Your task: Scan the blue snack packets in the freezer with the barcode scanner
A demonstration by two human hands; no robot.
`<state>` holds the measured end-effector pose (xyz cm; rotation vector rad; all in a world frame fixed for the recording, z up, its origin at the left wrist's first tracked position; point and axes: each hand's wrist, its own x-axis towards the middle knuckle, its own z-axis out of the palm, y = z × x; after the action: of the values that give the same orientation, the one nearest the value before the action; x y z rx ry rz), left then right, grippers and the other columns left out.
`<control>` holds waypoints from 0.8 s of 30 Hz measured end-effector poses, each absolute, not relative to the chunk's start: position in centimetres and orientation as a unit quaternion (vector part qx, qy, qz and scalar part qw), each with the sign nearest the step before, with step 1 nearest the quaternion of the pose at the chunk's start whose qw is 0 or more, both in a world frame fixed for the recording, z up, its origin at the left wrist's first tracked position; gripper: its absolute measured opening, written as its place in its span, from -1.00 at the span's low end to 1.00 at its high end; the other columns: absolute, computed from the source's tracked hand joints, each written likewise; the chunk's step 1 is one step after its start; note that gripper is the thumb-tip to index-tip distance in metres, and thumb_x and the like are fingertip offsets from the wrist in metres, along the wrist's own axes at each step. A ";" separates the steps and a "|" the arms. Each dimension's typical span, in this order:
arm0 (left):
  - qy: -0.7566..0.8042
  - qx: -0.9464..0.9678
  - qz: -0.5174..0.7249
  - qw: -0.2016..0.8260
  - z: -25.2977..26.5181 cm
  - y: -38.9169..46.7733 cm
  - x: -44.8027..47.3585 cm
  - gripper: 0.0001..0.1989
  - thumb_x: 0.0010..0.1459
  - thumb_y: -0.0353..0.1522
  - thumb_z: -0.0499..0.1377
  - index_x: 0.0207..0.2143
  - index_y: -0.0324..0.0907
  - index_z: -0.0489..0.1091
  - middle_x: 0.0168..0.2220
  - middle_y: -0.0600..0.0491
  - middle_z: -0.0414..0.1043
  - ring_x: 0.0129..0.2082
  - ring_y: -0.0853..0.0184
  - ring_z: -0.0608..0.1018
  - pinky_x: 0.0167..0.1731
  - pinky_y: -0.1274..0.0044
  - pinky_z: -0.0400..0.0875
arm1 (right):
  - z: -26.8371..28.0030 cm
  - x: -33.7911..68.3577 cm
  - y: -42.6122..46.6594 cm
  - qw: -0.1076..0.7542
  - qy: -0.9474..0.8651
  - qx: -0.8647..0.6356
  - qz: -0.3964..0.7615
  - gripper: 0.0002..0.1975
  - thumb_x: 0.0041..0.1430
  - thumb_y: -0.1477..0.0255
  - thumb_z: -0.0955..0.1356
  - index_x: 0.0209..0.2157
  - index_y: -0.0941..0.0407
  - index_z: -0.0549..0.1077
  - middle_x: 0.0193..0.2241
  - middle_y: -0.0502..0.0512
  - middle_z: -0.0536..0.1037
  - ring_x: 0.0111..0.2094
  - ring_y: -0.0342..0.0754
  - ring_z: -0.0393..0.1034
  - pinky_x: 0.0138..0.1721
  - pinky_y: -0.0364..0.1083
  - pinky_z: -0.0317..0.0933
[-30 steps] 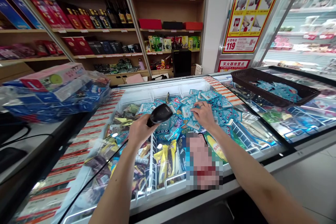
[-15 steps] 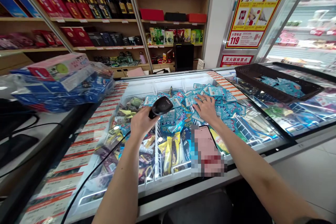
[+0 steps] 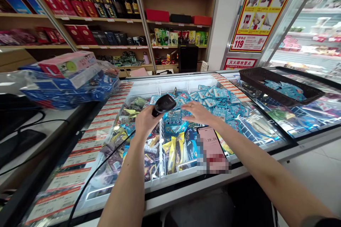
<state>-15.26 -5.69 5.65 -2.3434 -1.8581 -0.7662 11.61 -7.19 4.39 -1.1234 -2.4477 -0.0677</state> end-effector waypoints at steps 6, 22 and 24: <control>-0.604 -0.752 -0.263 0.014 5.9 -6.1 -15.4 -0.62 0.08 -0.05 0.11 -0.21 -0.12 0.43 -0.23 -0.03 0.53 -0.21 0.14 0.53 -0.41 0.50 0.23 | 3.8 8.2 -8.0 0.164 -0.917 -0.358 -0.056 -0.53 0.22 0.16 0.32 0.09 0.11 0.41 0.02 0.19 0.48 -0.01 0.13 0.29 -0.02 0.09 0.13; -0.582 -0.769 -0.264 0.017 5.8 -6.3 -14.9 -0.58 0.09 -0.02 0.09 -0.20 -0.13 0.44 -0.23 -0.03 0.53 -0.20 0.15 0.53 -0.40 0.51 0.24 | 1.8 17.9 -9.8 0.542 -0.634 -0.477 0.278 -0.57 0.20 0.08 0.27 -0.09 0.07 0.51 -0.35 0.10 0.56 -0.40 0.00 0.47 -0.34 0.00 0.37; -0.569 -0.779 -0.262 0.016 5.8 -6.4 -14.6 -0.59 0.09 -0.04 0.09 -0.18 -0.13 0.44 -0.24 -0.02 0.53 -0.21 0.16 0.53 -0.39 0.51 0.25 | 1.5 18.5 -9.9 0.584 -0.583 -0.478 0.301 -0.57 0.15 0.05 0.30 -0.16 0.09 0.51 -0.32 0.10 0.55 -0.40 -0.01 0.45 -0.35 -0.01 0.37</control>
<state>-14.62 -6.39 5.80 -2.4237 -1.7697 -0.8157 18.47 -9.92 1.47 -1.1162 -1.3595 0.7020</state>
